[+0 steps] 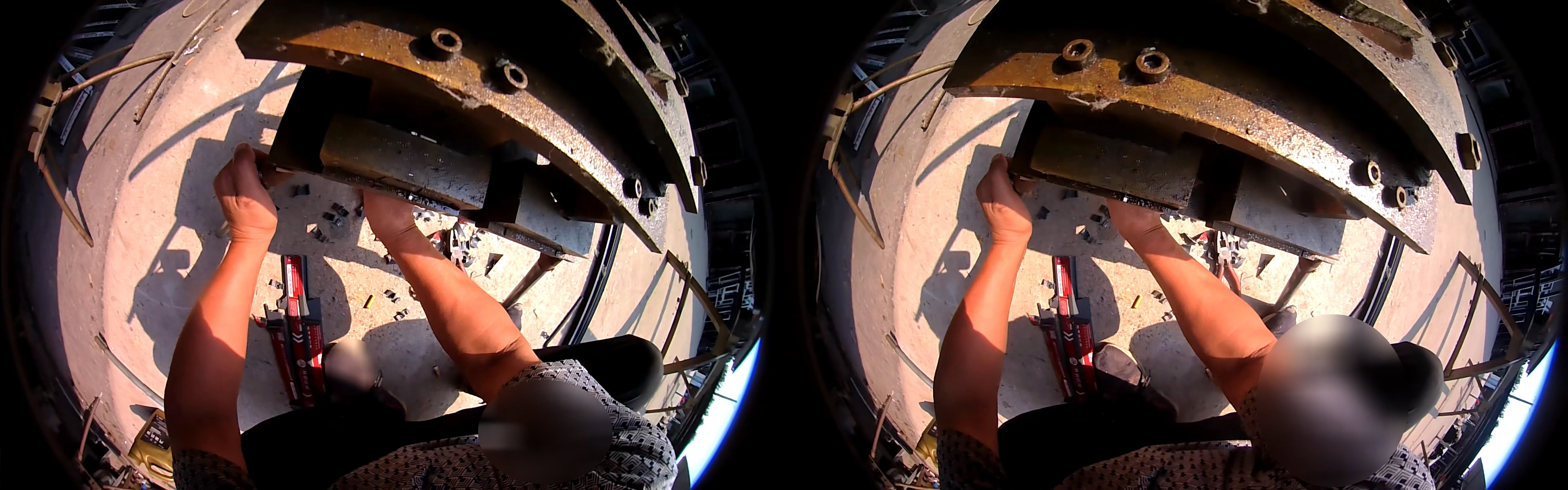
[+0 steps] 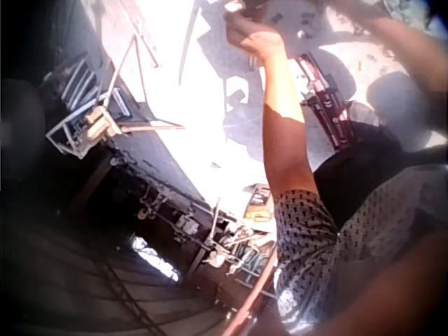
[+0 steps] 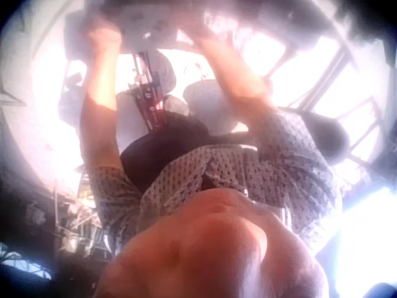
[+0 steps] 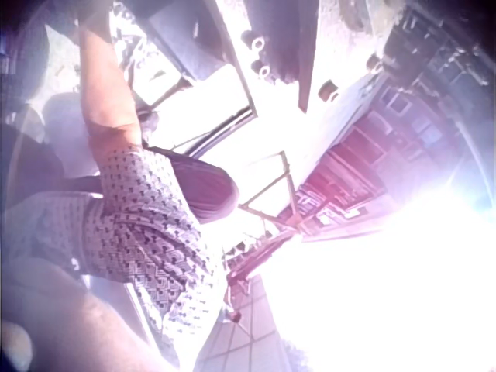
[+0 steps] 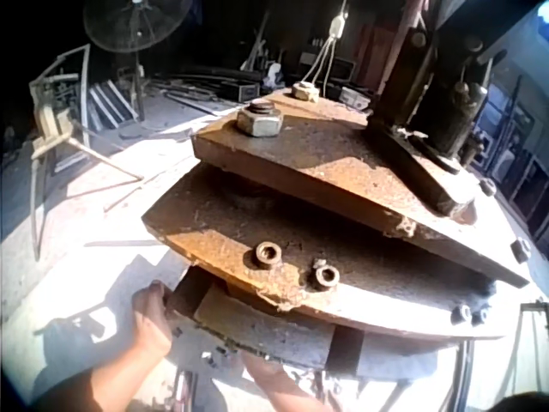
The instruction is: The person sits on the floor and uses a manual metal cutter to cut several metal rods into smaller pieces. They repeatedly place a rod into the cutter, squeeze the handles to cut, and remove the cut piece, accumulating a pile of small metal segments.
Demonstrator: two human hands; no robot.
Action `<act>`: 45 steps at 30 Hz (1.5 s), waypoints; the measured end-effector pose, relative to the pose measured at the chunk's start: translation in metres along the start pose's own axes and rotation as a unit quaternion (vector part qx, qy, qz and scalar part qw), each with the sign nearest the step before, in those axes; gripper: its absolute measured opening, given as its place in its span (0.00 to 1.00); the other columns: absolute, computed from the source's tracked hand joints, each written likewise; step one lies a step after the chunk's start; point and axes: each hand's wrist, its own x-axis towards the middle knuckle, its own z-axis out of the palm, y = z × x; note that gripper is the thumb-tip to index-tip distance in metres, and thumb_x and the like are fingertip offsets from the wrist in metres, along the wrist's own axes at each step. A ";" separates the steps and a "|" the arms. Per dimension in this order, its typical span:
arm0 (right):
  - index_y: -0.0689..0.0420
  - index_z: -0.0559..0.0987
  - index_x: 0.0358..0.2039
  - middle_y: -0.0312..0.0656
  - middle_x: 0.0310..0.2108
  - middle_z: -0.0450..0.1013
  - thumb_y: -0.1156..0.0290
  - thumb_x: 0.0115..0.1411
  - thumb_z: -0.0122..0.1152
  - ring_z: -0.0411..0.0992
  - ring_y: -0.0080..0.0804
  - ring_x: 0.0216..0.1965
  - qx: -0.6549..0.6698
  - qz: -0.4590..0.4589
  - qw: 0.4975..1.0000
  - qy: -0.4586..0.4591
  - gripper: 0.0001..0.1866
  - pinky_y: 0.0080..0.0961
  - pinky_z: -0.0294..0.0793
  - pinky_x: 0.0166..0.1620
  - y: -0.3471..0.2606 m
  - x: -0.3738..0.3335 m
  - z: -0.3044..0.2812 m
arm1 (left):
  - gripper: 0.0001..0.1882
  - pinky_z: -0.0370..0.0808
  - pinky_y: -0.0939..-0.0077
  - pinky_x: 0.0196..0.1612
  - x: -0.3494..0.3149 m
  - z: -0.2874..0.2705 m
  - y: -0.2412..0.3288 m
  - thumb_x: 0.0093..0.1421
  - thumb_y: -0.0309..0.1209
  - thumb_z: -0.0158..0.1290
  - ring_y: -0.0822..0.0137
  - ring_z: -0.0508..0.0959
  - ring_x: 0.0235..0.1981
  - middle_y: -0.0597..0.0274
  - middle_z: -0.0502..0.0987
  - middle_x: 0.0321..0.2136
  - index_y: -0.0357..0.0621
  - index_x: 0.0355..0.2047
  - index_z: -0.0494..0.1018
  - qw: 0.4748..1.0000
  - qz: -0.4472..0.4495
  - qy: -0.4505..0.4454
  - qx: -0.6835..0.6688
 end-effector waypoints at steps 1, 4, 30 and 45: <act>0.57 0.80 0.55 0.52 0.54 0.76 0.64 0.65 0.55 0.72 0.50 0.57 0.024 0.008 1.000 0.014 0.20 0.50 0.69 0.62 0.011 -0.008 0.007 | 0.29 0.68 0.69 0.30 0.000 0.000 0.001 0.72 0.44 0.39 0.69 0.72 0.21 0.57 0.77 0.18 0.33 0.23 0.75 1.000 -0.012 0.002 -0.010; 0.52 0.79 0.58 0.48 0.55 0.75 0.61 0.69 0.53 0.71 0.48 0.59 0.051 0.014 0.997 0.049 0.21 0.50 0.69 0.62 0.034 -0.021 0.016 | 0.29 0.68 0.69 0.30 0.001 0.000 0.000 0.72 0.44 0.40 0.69 0.72 0.22 0.57 0.76 0.18 0.33 0.22 0.74 1.000 -0.009 0.005 -0.028; 0.54 0.85 0.42 0.38 0.35 0.81 0.68 0.63 0.63 0.80 0.31 0.35 0.376 0.069 0.922 0.059 0.09 0.30 0.79 0.40 0.047 -0.017 0.000 | 0.24 0.74 0.67 0.32 0.004 -0.001 -0.003 0.71 0.40 0.39 0.60 0.79 0.24 0.50 0.80 0.22 0.33 0.27 0.74 0.990 0.090 -0.005 0.105; 0.55 0.80 0.37 0.51 0.32 0.80 0.51 0.64 0.62 0.81 0.50 0.37 0.312 0.177 0.783 -0.508 0.18 0.44 0.79 0.39 0.068 -0.222 -0.122 | 0.20 0.72 0.72 0.29 0.008 -0.001 -0.020 0.70 0.39 0.43 0.69 0.76 0.23 0.58 0.81 0.25 0.37 0.30 0.77 1.000 0.018 0.010 0.010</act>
